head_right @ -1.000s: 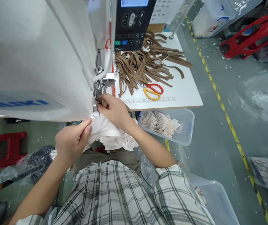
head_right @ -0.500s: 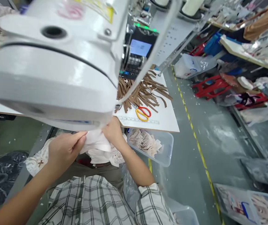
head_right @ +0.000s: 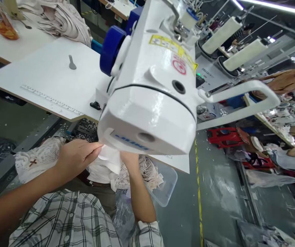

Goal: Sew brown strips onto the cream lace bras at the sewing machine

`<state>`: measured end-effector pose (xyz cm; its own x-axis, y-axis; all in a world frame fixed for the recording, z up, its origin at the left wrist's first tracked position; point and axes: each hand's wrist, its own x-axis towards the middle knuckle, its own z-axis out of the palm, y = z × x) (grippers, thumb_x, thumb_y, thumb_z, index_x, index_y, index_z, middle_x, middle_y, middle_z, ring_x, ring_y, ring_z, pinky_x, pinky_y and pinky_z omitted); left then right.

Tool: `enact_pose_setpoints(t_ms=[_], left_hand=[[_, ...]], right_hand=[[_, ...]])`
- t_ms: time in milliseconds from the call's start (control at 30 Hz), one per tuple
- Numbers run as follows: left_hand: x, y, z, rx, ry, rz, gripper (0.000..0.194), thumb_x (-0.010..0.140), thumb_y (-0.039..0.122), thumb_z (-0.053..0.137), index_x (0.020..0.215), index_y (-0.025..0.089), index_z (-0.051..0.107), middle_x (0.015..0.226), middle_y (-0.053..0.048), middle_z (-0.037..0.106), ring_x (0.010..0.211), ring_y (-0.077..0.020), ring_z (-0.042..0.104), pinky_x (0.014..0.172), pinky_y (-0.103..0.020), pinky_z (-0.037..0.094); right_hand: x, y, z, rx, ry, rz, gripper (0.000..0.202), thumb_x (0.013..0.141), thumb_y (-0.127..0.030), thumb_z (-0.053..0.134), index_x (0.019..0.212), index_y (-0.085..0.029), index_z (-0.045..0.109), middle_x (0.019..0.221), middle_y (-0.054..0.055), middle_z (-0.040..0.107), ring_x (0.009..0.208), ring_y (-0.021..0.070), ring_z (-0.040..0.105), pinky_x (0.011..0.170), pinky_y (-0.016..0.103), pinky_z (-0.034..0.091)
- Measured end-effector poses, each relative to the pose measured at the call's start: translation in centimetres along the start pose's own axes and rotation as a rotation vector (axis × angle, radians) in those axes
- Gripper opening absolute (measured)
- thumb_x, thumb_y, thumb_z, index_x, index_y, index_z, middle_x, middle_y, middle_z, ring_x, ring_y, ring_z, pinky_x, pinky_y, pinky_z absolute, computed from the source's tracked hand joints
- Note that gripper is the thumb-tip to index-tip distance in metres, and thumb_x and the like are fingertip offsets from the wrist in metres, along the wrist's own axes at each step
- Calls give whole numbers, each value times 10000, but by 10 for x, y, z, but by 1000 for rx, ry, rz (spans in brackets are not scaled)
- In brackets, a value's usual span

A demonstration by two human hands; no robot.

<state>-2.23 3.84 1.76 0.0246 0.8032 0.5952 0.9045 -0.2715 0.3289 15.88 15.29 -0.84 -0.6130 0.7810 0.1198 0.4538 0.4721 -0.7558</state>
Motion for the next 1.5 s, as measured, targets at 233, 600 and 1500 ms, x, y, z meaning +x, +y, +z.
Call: enact_pose_setpoints(t_ms=[233,600,1500], left_hand=[[0,-2,-2,-30,1,-16,228,971,253,513,927,196,729,613,17,676,556,-152,604,583,-295,400],[0,-4,-7,-112,-39,-115,278,985,296,486,960,208,749,597,13,675,562,-146,615,561,-270,405],[-33,20,-11,-81,-448,315,260,939,169,440,798,220,652,622,-18,618,614,-168,540,664,-326,408]], right_hand=[[-2,-3,0,-39,88,19,317,874,-366,440,987,-240,708,936,89,751,1110,283,641,931,456,548],[-2,-6,-1,20,152,91,252,837,-373,485,916,-272,702,913,57,738,1086,300,631,911,481,540],[-141,-50,28,205,224,-449,134,874,-177,662,946,-276,716,833,13,729,894,169,743,824,290,618]])
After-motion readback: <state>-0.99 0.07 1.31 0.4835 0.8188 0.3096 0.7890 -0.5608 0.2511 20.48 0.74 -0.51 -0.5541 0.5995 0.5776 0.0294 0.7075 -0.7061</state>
